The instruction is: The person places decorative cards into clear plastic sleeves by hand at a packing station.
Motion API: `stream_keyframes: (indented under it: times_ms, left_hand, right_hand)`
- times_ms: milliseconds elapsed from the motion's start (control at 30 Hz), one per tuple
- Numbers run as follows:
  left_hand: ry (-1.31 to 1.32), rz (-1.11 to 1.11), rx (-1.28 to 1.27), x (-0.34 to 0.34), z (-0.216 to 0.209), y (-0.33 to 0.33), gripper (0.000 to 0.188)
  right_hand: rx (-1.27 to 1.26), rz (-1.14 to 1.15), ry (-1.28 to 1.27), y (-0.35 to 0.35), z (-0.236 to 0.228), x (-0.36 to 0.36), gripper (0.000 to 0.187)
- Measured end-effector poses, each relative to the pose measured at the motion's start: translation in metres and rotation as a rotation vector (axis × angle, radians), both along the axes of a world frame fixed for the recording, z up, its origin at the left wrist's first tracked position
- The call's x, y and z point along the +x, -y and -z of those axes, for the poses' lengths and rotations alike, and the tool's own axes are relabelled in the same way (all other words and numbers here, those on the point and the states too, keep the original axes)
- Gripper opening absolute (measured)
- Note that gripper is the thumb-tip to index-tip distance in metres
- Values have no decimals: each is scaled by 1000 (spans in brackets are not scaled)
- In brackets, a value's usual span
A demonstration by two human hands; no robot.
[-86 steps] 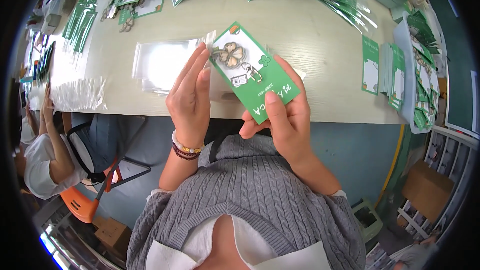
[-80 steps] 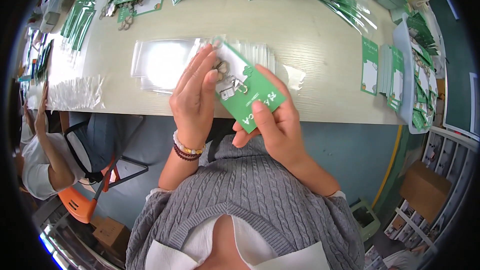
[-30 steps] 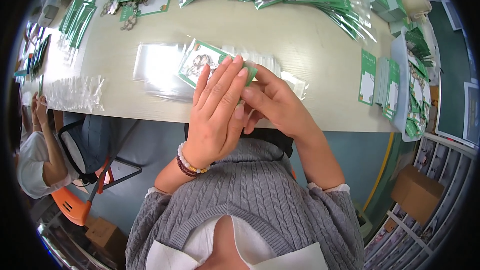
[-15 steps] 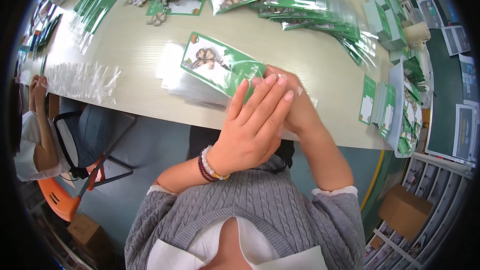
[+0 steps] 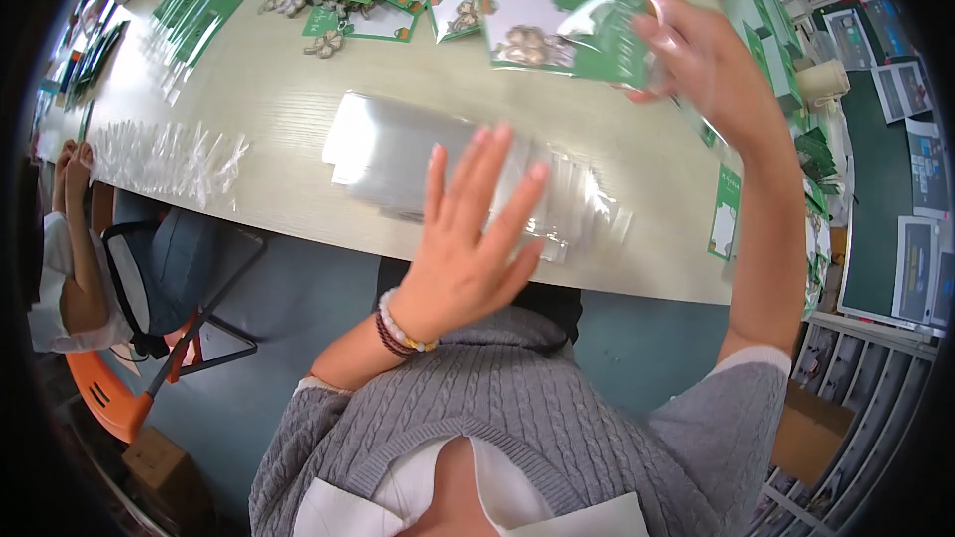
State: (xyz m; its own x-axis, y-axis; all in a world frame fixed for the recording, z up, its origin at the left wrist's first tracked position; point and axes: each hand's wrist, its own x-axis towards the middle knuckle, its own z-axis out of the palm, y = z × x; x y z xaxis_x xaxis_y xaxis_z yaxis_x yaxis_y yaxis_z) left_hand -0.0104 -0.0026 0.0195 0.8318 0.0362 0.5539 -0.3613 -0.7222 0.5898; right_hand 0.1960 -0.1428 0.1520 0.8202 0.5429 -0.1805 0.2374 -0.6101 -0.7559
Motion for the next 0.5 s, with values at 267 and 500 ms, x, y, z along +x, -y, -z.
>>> stream_keyframes:
  times_ms: [267,500]
  left_hand:
    - [21,-163,262,117,-9,-86,88]
    - [-218,85,390,206,17,-103,104]
  right_hand:
    - [93,-159,-233,-73,45,85,41]
    - [-8,-15,-334,1,5,97,40]
